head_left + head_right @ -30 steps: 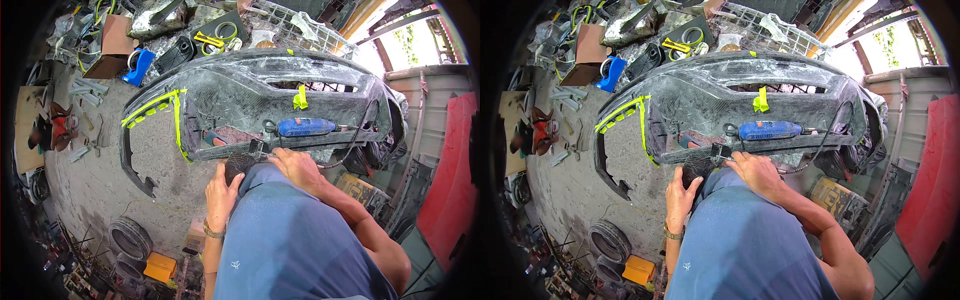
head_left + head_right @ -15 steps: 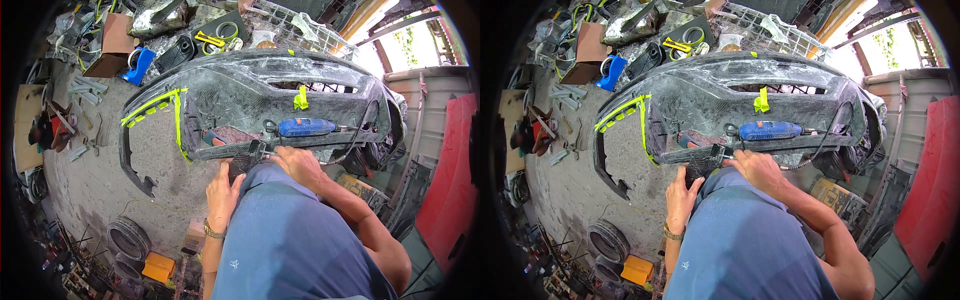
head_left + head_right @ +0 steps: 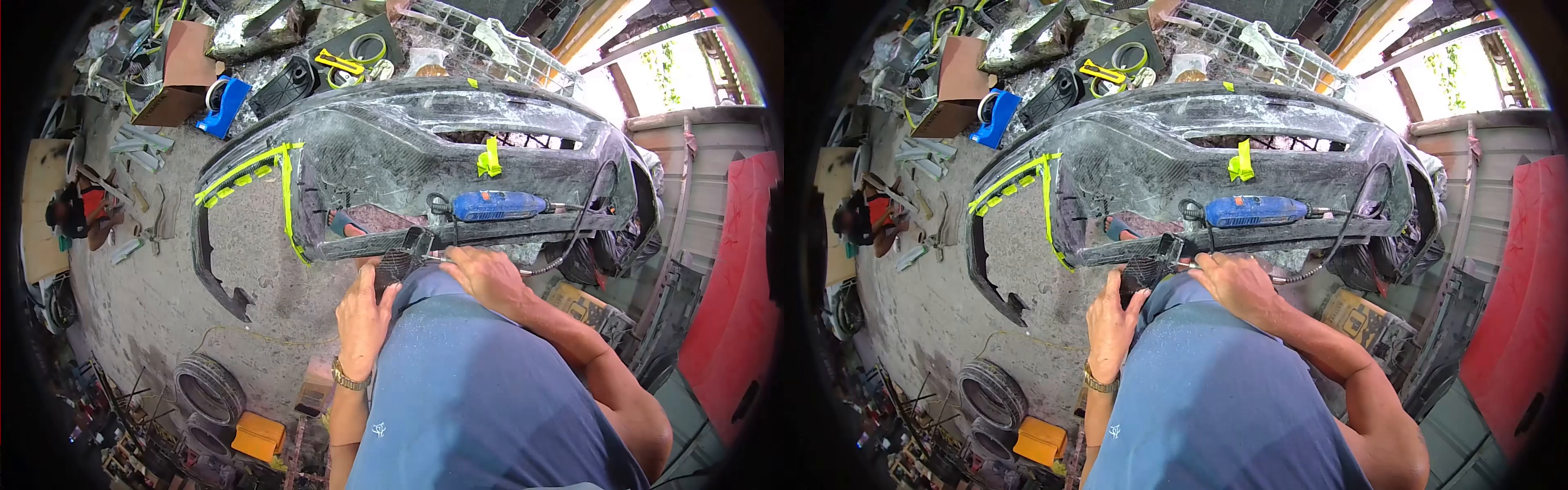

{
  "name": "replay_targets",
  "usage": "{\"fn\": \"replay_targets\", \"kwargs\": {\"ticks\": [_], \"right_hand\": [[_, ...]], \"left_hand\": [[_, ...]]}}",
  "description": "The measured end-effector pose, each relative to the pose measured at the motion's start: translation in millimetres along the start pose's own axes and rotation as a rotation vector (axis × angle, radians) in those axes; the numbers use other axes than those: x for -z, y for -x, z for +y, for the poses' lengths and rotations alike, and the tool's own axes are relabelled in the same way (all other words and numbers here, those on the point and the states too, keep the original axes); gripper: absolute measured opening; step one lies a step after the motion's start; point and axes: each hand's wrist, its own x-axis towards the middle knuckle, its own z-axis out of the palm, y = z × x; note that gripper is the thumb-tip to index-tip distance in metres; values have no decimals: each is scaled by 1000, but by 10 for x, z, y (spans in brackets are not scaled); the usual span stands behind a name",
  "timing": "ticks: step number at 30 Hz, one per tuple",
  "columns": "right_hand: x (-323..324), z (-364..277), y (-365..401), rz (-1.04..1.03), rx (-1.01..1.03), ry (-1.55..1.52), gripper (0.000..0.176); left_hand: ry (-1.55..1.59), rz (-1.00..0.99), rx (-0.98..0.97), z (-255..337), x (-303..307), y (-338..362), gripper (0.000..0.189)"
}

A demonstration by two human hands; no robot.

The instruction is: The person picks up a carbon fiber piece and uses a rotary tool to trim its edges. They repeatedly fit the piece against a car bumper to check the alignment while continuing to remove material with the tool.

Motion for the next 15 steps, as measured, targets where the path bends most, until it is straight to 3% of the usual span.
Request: {"fn": "replay_targets", "kwargs": {"ticks": [3, 10, 12, 15], "right_hand": [[-52, 92, -54, 171, 56, 22, 27], [-30, 35, -36, 176, 79, -14, 26], [-13, 31, -34, 65, -12, -26, 28], [-120, 42, 9, 154, 70, 9, 25]], "left_hand": [[15, -9, 17, 35, 26, -21, 49], [8, 6, -6, 9, 11, 1, 53], [0, 2, 4, -14, -6, 22, 54], [0, 14, -9, -8, -13, 17, 54]]}}
